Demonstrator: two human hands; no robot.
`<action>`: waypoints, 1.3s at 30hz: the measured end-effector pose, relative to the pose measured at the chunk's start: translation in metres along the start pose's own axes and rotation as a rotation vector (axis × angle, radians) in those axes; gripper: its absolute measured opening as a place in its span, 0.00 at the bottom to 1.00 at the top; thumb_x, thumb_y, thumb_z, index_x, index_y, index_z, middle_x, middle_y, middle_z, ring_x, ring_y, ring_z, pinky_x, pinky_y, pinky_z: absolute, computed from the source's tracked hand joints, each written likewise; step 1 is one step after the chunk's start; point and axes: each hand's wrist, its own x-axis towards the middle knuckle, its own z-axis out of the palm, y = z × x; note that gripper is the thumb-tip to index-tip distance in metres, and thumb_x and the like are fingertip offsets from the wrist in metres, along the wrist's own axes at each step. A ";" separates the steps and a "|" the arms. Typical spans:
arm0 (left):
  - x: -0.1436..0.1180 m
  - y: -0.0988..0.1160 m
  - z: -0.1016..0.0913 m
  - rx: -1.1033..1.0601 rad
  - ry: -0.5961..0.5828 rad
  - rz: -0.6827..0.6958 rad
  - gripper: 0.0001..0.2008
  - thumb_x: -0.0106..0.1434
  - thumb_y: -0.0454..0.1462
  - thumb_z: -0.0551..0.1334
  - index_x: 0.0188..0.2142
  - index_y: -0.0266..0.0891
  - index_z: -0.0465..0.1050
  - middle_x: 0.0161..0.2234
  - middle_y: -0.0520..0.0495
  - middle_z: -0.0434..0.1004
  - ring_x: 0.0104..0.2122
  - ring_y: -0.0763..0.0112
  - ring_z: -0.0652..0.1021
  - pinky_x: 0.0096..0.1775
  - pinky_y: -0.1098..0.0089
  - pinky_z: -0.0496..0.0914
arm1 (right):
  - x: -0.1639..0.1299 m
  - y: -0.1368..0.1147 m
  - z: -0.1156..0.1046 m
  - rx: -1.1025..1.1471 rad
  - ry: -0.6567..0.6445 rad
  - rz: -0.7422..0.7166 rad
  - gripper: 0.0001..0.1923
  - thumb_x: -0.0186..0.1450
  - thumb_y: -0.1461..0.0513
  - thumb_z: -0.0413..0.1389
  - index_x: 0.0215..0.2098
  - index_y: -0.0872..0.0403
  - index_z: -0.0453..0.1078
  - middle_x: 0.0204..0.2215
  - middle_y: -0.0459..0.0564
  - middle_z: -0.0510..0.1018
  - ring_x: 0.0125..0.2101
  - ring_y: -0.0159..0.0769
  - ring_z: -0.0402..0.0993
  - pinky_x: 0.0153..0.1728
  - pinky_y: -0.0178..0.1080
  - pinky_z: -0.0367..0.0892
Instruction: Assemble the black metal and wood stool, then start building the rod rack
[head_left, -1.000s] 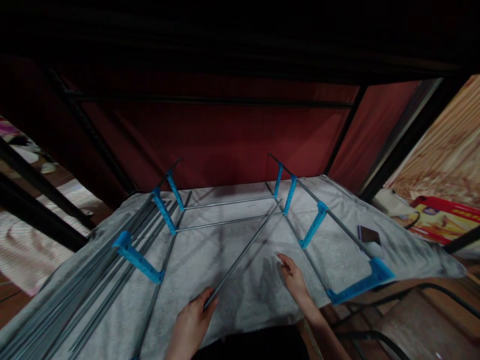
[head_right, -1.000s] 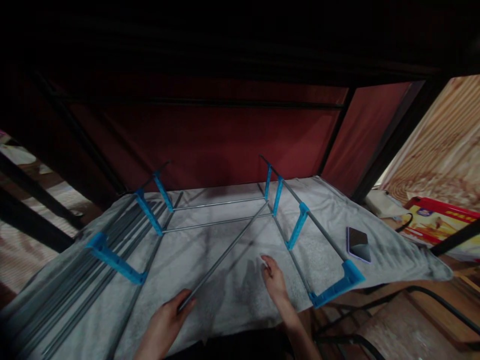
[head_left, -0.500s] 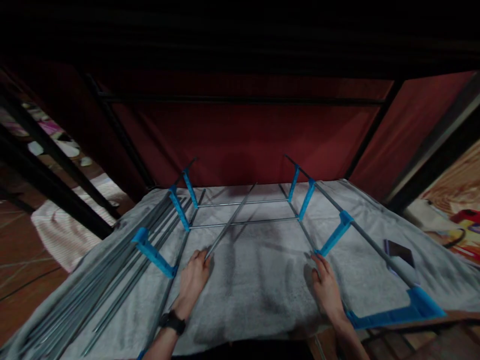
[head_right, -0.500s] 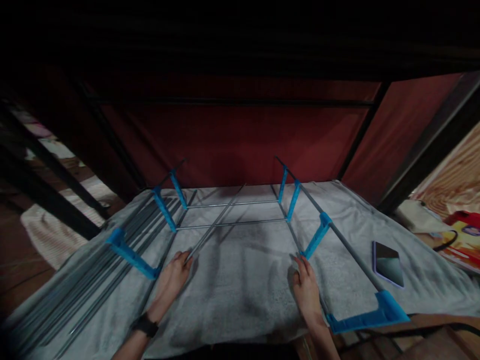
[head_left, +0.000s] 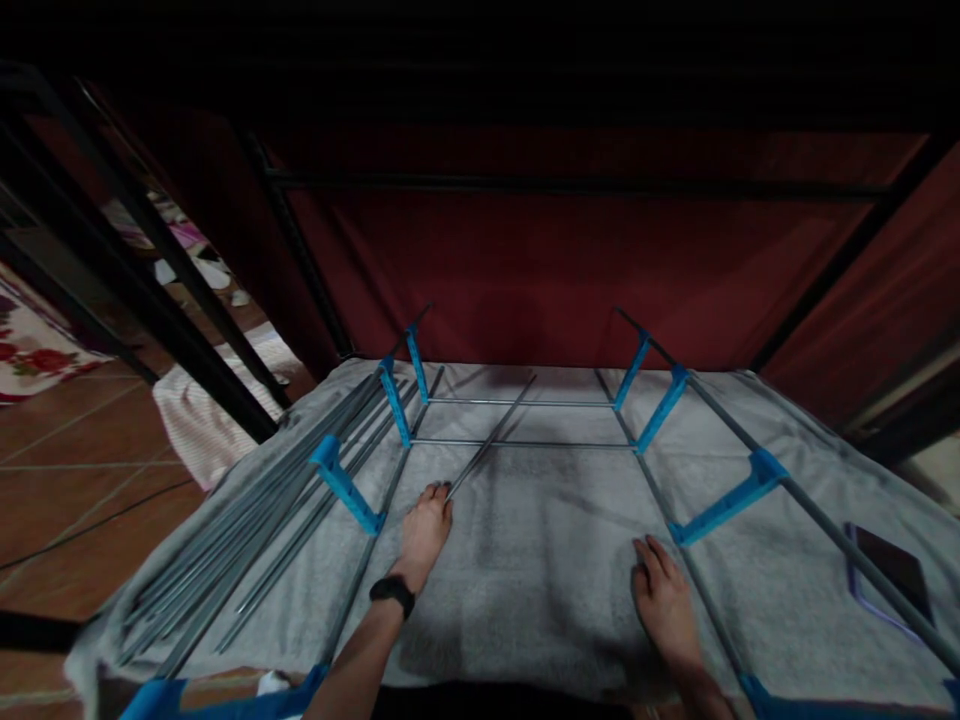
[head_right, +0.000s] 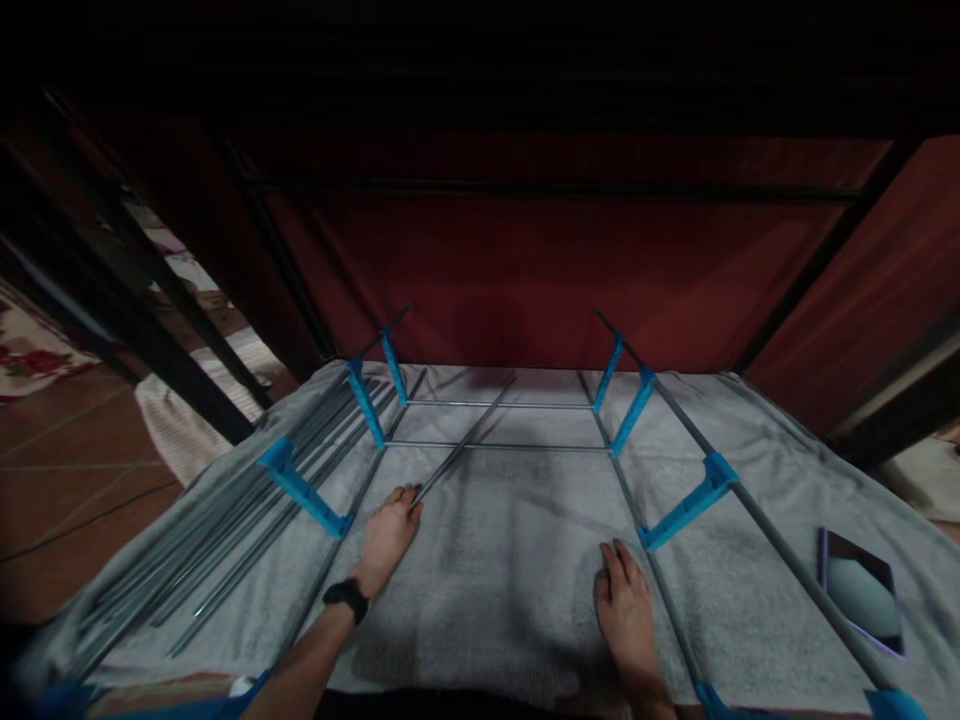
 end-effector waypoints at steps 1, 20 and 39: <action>0.003 -0.001 -0.001 0.012 0.010 0.011 0.20 0.73 0.36 0.49 0.59 0.37 0.69 0.55 0.38 0.75 0.50 0.61 0.79 0.48 0.65 0.71 | -0.002 0.001 0.002 -0.026 0.011 -0.019 0.23 0.69 0.61 0.43 0.57 0.58 0.70 0.60 0.65 0.71 0.59 0.54 0.68 0.56 0.57 0.68; 0.018 0.011 0.011 0.159 0.072 0.221 0.22 0.71 0.29 0.48 0.61 0.38 0.67 0.53 0.37 0.74 0.50 0.59 0.76 0.52 0.60 0.68 | -0.004 0.007 0.003 -0.196 -0.005 -0.094 0.25 0.70 0.59 0.42 0.58 0.61 0.68 0.57 0.67 0.73 0.55 0.55 0.71 0.51 0.54 0.70; 0.022 0.021 0.017 0.222 0.098 0.388 0.23 0.72 0.36 0.50 0.66 0.37 0.62 0.52 0.36 0.75 0.49 0.57 0.74 0.49 0.59 0.68 | 0.005 0.009 -0.004 -0.134 -0.001 -0.121 0.23 0.69 0.59 0.43 0.55 0.60 0.70 0.55 0.66 0.74 0.54 0.53 0.71 0.52 0.54 0.68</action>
